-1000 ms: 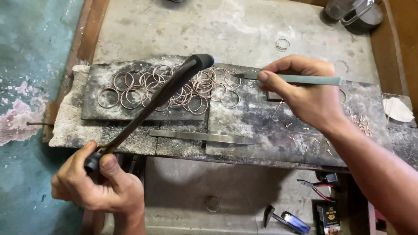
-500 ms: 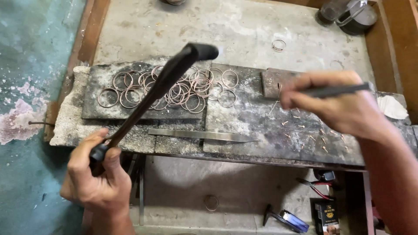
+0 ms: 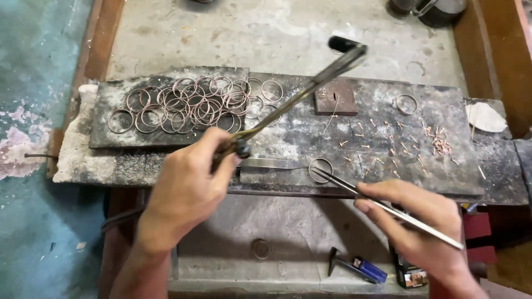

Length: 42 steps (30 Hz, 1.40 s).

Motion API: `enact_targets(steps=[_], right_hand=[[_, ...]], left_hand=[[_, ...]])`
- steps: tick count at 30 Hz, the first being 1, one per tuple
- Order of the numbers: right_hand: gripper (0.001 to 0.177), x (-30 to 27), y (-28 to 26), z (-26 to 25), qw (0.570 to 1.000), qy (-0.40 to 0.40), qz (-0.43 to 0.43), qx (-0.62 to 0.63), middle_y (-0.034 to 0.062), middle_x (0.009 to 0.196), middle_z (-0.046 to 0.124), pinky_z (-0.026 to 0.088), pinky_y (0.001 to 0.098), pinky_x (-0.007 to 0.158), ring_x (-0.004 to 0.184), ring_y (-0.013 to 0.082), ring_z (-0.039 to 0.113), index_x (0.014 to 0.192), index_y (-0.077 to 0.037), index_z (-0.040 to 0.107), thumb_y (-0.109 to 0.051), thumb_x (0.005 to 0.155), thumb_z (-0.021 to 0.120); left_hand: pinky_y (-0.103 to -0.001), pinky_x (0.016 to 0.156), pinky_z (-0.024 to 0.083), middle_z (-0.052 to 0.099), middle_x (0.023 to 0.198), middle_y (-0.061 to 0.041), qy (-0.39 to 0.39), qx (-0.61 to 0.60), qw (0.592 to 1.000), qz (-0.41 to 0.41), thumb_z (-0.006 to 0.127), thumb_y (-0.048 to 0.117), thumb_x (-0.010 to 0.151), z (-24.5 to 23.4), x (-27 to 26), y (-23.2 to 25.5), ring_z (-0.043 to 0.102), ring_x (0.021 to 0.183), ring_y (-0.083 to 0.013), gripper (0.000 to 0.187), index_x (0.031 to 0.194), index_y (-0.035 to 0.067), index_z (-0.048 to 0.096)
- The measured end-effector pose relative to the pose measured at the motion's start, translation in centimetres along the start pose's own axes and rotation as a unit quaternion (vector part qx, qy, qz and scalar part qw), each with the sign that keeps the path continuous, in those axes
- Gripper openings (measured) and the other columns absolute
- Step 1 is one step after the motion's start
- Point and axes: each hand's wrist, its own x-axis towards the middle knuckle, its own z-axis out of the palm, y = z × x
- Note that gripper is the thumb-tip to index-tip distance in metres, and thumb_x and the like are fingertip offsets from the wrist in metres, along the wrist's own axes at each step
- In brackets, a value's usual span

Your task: Soldering a series of small metal rings using a blowtorch and a solder pick on a jeweler's workbench.

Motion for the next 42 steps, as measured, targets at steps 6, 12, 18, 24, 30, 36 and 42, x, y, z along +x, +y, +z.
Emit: enact_targets(steps=[6, 12, 18, 24, 30, 36, 42], right_hand=[[0.018, -0.2, -1.8, 0.6, 1.0, 0.004, -0.016, 0.015, 0.0052, 0.096, 0.082, 0.057, 0.0225, 0.077, 0.08, 0.0114, 0.079, 0.101, -0.007, 0.078, -0.015, 0.085, 0.078], [0.014, -1.1, -1.4, 1.5, 1.0, 0.015, 0.019, 0.018, 0.0041, 0.097, 0.082, 0.058, 0.0221, 0.081, 0.084, 0.011, 0.08, 0.099, -0.008, 0.079, -0.01, 0.085, 0.077], [0.02, -2.7, -1.5, 3.0, 0.992, 0.091, 0.063, 0.067, 0.0129, 0.097, 0.08, 0.06, 0.0229, 0.083, 0.085, 0.016, 0.078, 0.1, 0.001, 0.076, -0.001, 0.081, 0.081], [0.019, -2.1, -2.4, 2.8, 0.998, 0.06, 0.02, 0.03, 0.0085, 0.096, 0.08, 0.061, 0.0228, 0.083, 0.084, 0.0137, 0.079, 0.101, -0.003, 0.076, -0.005, 0.083, 0.08], [0.015, -2.9, -1.0, 4.1, 0.99, 0.115, 0.041, 0.076, 0.0123, 0.094, 0.079, 0.059, 0.0244, 0.083, 0.082, 0.0162, 0.076, 0.098, 0.003, 0.074, 0.002, 0.084, 0.079], [0.016, -4.2, 4.6, 7.1, 0.811, 0.269, 0.211, 0.476, 0.019, 0.078, 0.07, 0.068, 0.0434, 0.078, 0.071, 0.0283, 0.073, 0.109, 0.004, 0.068, -0.004, 0.094, 0.069], [0.014, -4.1, 4.6, 7.7, 0.782, 0.255, 0.249, 0.512, 0.0162, 0.075, 0.07, 0.067, 0.0408, 0.074, 0.069, 0.0262, 0.073, 0.107, 0.004, 0.07, -0.003, 0.094, 0.069]], left_hand=[[-0.026, 0.053, 0.051, 0.056, 0.091, 0.001, -0.111, 0.003, 0.993, -0.038, 0.057, 0.021, 0.104, 2.7, 2.2, 1.4, 0.051, 0.064, -0.0096, 0.009, 0.1, 0.014, 0.054], [-0.048, 0.064, 0.049, 0.061, 0.086, -0.006, -0.13, 0.027, 0.991, -0.016, 0.049, 0.024, 0.107, 3.6, 2.4, 1.7, 0.061, 0.065, -0.0226, 0.015, 0.098, 0.012, 0.048], [-0.045, 0.053, 0.048, 0.058, 0.068, -0.002, -0.137, 0.021, 0.99, -0.032, 0.047, 0.022, 0.107, 3.3, 2.5, 2.0, 0.058, 0.052, -0.0206, 0.012, 0.101, 0.011, 0.047], [-0.049, 0.057, 0.049, 0.064, 0.072, -0.006, -0.123, 0.018, 0.992, -0.017, 0.048, 0.022, 0.106, 3.2, 2.4, 1.9, 0.064, 0.055, -0.0262, 0.013, 0.101, 0.01, 0.048], [-0.052, 0.058, 0.046, 0.064, 0.071, -0.008, -0.112, 0.024, 0.993, -0.015, 0.05, 0.021, 0.105, 3.4, 2.4, 1.8, 0.063, 0.055, -0.0312, 0.015, 0.096, 0.009, 0.047], [-0.051, 0.059, 0.045, 0.067, 0.075, -0.007, -0.126, 0.012, 0.991, -0.052, 0.049, 0.024, 0.105, 3.0, 2.5, 2.1, 0.063, 0.058, -0.0303, 0.014, 0.1, 0.011, 0.047], [-0.056, 0.063, 0.044, 0.07, 0.077, -0.011, -0.107, 0.016, 0.993, -0.046, 0.049, 0.024, 0.103, 3.1, 2.5, 2.2, 0.066, 0.063, -0.0396, 0.013, 0.104, 0.01, 0.05]])
